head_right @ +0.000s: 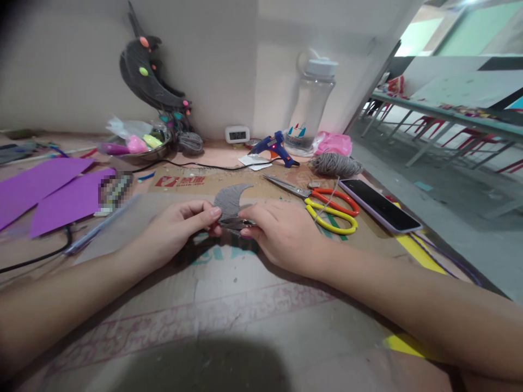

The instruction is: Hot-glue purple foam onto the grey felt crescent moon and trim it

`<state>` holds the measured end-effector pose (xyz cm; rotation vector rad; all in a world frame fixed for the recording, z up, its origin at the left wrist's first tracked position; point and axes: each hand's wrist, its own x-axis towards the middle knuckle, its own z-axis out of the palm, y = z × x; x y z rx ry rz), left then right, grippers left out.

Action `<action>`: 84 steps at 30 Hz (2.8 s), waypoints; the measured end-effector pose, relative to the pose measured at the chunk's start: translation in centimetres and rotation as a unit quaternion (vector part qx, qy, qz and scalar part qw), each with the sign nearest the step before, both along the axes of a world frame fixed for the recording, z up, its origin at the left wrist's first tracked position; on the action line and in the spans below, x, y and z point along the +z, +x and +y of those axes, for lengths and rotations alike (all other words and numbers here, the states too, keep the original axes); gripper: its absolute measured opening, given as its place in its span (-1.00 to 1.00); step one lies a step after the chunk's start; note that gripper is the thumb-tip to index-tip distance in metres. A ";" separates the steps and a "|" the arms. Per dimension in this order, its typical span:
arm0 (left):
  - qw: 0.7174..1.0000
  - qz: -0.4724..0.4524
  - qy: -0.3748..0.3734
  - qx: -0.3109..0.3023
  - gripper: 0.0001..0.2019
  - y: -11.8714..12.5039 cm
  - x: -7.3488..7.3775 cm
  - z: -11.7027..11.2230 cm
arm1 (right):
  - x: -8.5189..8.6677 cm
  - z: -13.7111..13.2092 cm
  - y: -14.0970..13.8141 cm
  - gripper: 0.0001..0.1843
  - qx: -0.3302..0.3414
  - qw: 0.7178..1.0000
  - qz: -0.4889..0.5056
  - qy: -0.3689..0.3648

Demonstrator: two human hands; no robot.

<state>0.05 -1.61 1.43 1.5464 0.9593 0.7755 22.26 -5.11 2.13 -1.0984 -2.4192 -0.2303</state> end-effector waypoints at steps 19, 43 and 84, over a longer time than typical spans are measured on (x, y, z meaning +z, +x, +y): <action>1.000 0.015 -0.005 0.001 -0.67 0.2 0.1 -0.1 | 0.2 0.2 -0.1 -0.76 0.023 0.999 -0.027 0.026; 1.000 -0.019 0.008 0.012 -0.67 -0.1 -0.4 0.1 | -0.5 0.5 0.9 -0.70 -0.003 0.996 0.085 -0.025; 0.984 0.002 0.090 0.152 -0.68 -0.2 -0.6 0.3 | -0.7 1.2 0.3 -0.60 0.028 0.996 0.084 0.000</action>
